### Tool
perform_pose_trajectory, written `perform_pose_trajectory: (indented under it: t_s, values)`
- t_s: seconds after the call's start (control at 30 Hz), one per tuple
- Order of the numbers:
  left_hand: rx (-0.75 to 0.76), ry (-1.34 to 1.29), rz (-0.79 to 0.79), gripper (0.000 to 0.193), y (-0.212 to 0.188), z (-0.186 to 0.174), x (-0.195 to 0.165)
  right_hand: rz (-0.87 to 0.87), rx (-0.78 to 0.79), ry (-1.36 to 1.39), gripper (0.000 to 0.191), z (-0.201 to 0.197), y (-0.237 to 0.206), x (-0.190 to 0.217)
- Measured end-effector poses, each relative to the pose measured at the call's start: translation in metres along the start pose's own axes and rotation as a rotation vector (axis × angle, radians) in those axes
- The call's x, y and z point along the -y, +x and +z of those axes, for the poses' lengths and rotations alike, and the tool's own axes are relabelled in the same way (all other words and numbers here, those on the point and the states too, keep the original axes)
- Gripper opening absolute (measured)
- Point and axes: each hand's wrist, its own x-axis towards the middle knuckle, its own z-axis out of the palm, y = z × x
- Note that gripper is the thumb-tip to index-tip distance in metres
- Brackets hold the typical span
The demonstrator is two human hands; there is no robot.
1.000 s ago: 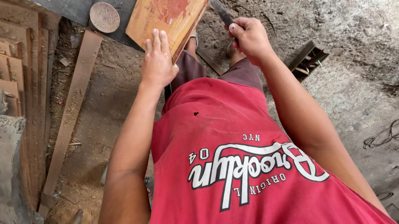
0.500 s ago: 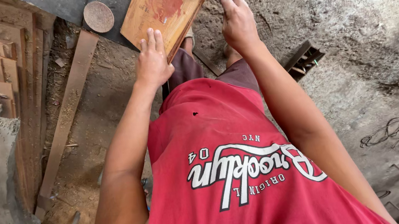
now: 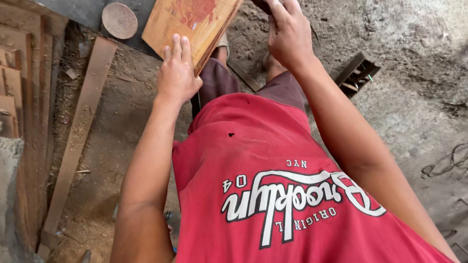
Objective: The person holds a small wooden board and uses a knife to spread wood filler over a reddish-stained area, then squeezes liquid from a small bottle onto the blade and continues spreading the filler. They later carry the board toward a wooden furniture frame and keep working the filler on the board.
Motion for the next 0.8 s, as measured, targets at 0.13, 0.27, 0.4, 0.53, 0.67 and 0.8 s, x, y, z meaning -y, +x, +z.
perform_pose_trajectory:
  t_s: [0.13, 0.27, 0.4, 0.53, 0.67, 0.8]
  values:
    - [0.048, -0.011, -0.020, 0.102, 0.002, -0.002, -0.008, 0.081, 0.062, -0.102, 0.032, -0.008, -0.020, -0.013]
    - [0.005, 0.054, -0.066, 0.101, 0.003, 0.010, -0.019, 0.191, 0.130, -0.115, 0.028, -0.043, -0.055, -0.037]
    - [-0.135, 0.152, -0.038, 0.088, 0.001, 0.027, -0.028, 0.093, 0.064, -0.211, 0.034, -0.059, -0.030, -0.039]
    - [-0.220, 0.199, -0.028, 0.078, 0.004, 0.030, -0.028, 0.129, 0.112, -0.338, 0.037, -0.048, 0.022, -0.036]
    - [-0.140, 0.175, -0.052, 0.078, 0.003, 0.031, -0.032, 0.296, 0.212, -0.364, 0.040, -0.045, 0.036, -0.031]
    - [-0.117, 0.160, -0.055, 0.078, 0.002, 0.030, -0.036, 0.234, 0.308, -0.365, 0.040, -0.043, 0.018, -0.030]
